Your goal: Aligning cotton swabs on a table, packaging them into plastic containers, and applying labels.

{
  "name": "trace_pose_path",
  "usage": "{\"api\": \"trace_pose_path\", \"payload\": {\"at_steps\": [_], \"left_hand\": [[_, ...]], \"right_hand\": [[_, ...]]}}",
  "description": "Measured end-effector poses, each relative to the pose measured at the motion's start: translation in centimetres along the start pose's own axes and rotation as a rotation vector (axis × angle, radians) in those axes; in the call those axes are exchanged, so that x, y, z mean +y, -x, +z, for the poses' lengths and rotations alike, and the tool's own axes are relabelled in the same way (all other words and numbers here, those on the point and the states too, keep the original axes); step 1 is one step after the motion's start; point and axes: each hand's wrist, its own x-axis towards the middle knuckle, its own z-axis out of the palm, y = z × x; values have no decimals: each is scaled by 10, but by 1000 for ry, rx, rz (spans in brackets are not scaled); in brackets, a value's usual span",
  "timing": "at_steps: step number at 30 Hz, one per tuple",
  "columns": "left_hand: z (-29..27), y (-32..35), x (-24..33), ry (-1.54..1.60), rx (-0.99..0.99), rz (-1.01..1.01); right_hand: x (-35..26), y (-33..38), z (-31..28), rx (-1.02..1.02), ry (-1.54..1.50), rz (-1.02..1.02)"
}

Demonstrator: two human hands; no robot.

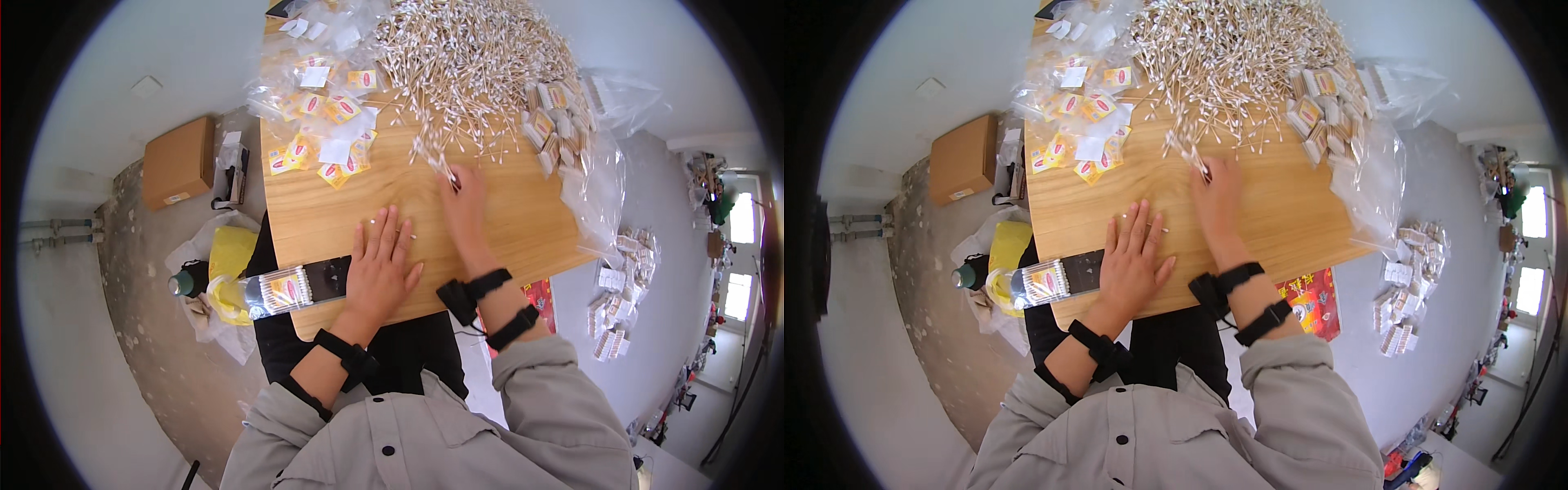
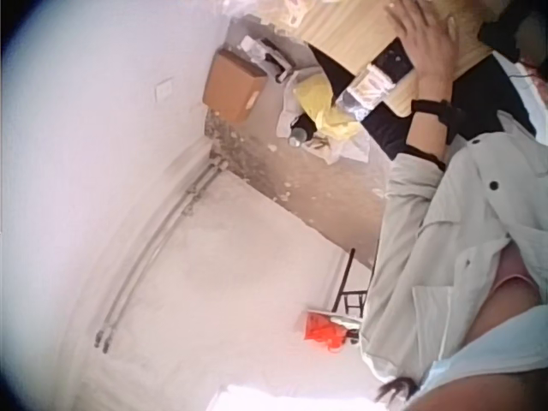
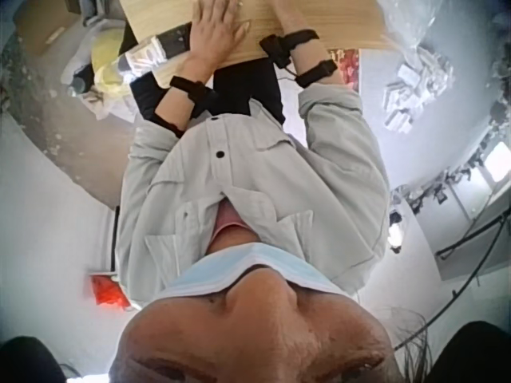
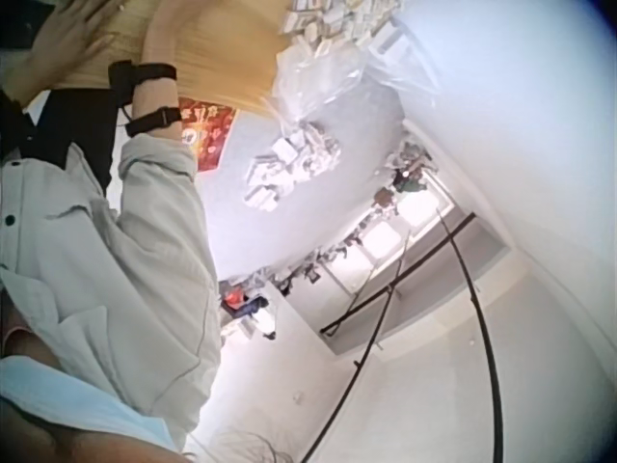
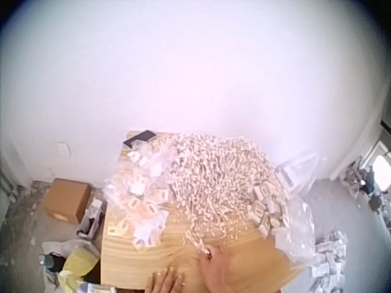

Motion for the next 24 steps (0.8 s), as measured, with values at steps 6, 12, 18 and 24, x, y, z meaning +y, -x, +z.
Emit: {"api": "trace_pose_path", "payload": {"at_steps": [6, 12, 18, 24], "left_hand": [[0, 2, -1, -6, 7, 7], [-3, -1, 4, 10, -12, 4], [-3, 1, 1, 26, 1, 5], [-2, 3, 0, 86, 27, -6]], "right_hand": [[-24, 14, -7, -114, 27, 23], [11, -47, -6, 116, 119, 111], [-18, -27, -14, 38, 263, -55], [-14, 5, -4, -83, 50, 24]]}}
